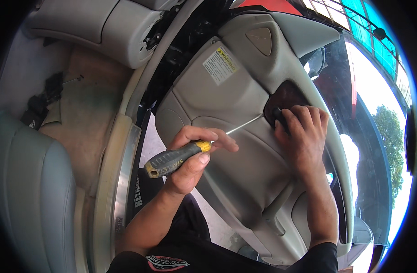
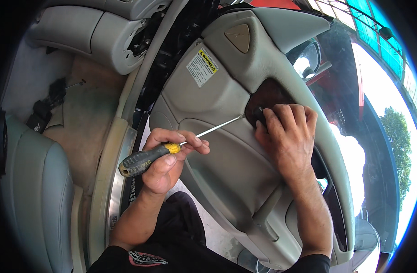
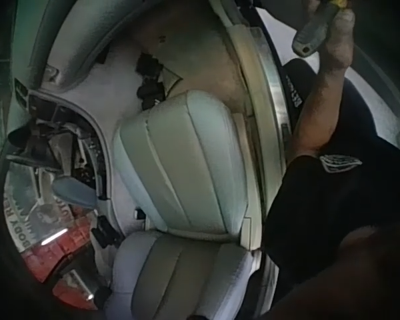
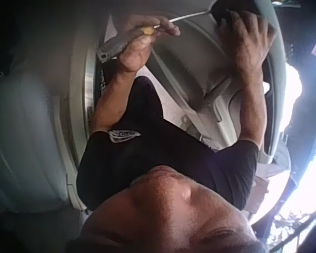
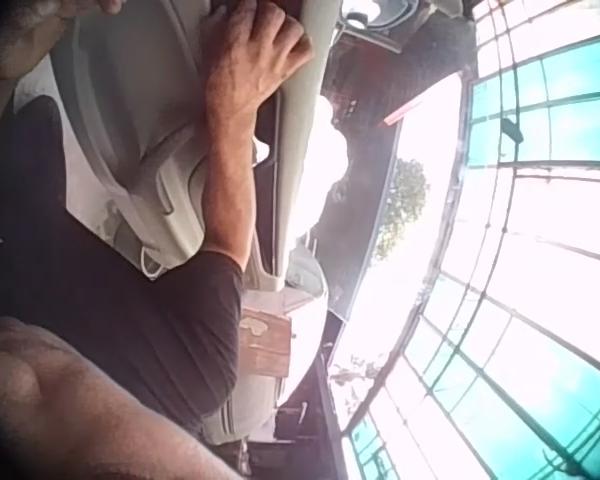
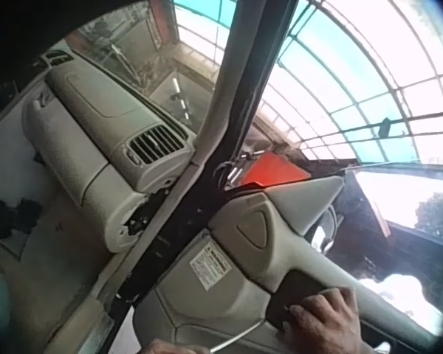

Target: Removing an interior door component using a screwdriver.

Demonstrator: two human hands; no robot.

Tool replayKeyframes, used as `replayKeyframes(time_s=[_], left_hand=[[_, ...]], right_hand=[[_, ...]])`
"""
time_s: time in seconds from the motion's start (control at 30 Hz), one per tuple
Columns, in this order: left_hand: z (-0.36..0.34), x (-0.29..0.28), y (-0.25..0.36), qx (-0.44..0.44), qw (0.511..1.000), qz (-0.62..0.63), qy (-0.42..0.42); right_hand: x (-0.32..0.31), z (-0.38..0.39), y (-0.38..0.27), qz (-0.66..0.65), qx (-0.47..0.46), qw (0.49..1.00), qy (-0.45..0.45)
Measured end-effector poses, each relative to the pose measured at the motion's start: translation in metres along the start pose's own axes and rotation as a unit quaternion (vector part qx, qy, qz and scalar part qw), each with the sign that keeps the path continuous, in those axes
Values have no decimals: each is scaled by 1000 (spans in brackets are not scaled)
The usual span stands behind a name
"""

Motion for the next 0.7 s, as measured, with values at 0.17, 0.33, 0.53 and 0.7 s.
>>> replayKeyframes(time_s=[0.17, 0.33, 0.53, 0.7], left_hand=[[0, -23, -41, -54, 972, 224, 34], [7, -36, -87, -120, 922, 360, 73], [4, -41, -117, -138, 891, 425, 78], [1, -38, -117, -122, 880, 456, 58]], right_hand=[[-1, 0, 0, -4, -2, 1000, 4], [1, 0, 2, 0, 9, 1000, -8], [3, 5, -3, 83, 86, 991, -59], [6, 5, 2, 98, 98, 987, -79]])
Point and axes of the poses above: each hand's wrist, its own z-axis away from the middle knuckle, its own x-axis out of the palm, y = z × x, the point moved 7 cm from there along -z, towards the middle knuckle, and after that the axes turned 14 degrees about -z, right-handed, at the moved point
